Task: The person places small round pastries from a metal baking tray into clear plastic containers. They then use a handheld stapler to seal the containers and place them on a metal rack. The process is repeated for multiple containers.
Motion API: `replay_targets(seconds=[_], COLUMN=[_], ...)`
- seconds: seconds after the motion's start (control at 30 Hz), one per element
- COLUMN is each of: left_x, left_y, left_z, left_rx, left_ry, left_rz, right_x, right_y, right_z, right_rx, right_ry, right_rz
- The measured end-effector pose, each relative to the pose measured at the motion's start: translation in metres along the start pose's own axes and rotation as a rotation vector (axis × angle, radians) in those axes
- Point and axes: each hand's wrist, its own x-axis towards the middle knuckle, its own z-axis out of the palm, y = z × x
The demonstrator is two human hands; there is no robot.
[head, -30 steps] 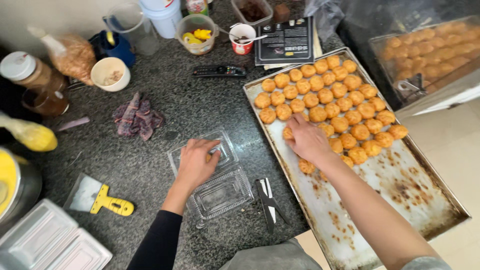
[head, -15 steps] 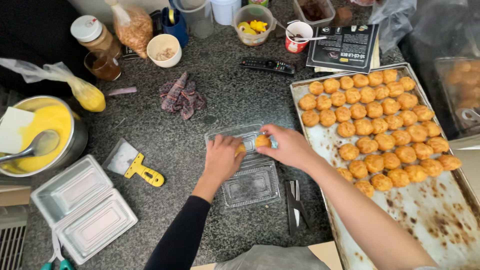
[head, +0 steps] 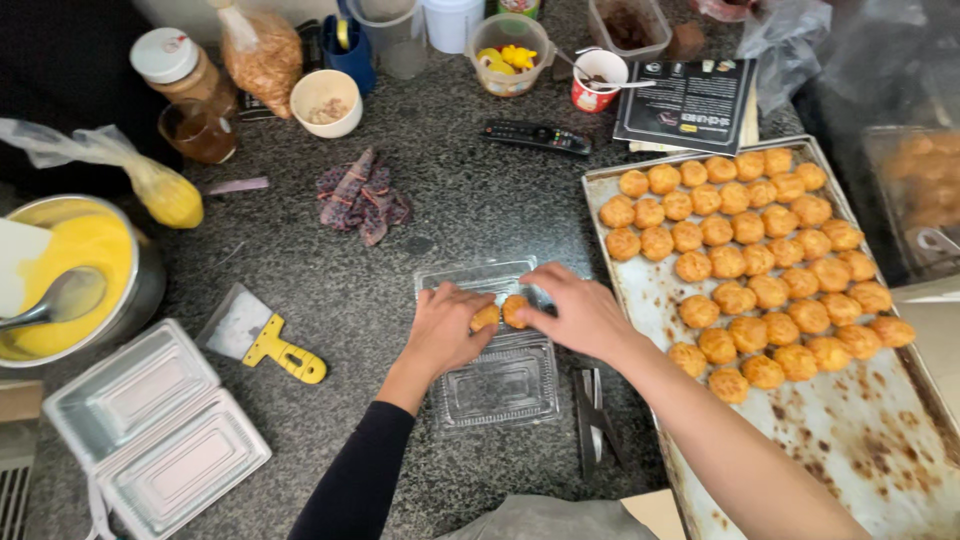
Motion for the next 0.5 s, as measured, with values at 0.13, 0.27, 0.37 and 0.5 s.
replay_targets(seconds=[0.13,0.27,0.37,0.5], left_x=[0.001,0.004,0.006,0.006], left_y=[0.006,0.012,0.014,0.009], left_z=[-0.006,-0.01,-0.011,-0.014], left_rx=[-0.004,-0.043,-0.036,0.025], left_ry=[0.061,0.153,0.19,0.24], left_rz=[-0.001,0.007,0.039,0.021], right_x=[-0.008,-0.003,-0.001,0.002], right_y=[0.04,0.081,0.091,0.091], right_z=[-0.023,-0.047,-0.043,-0.035], right_rx=[-0.062,-0.173,-0.222,-0.306], right_ry=[0.292,0.351,0.324,0.295], right_rz=[0.297,0.394,0.35,0.336])
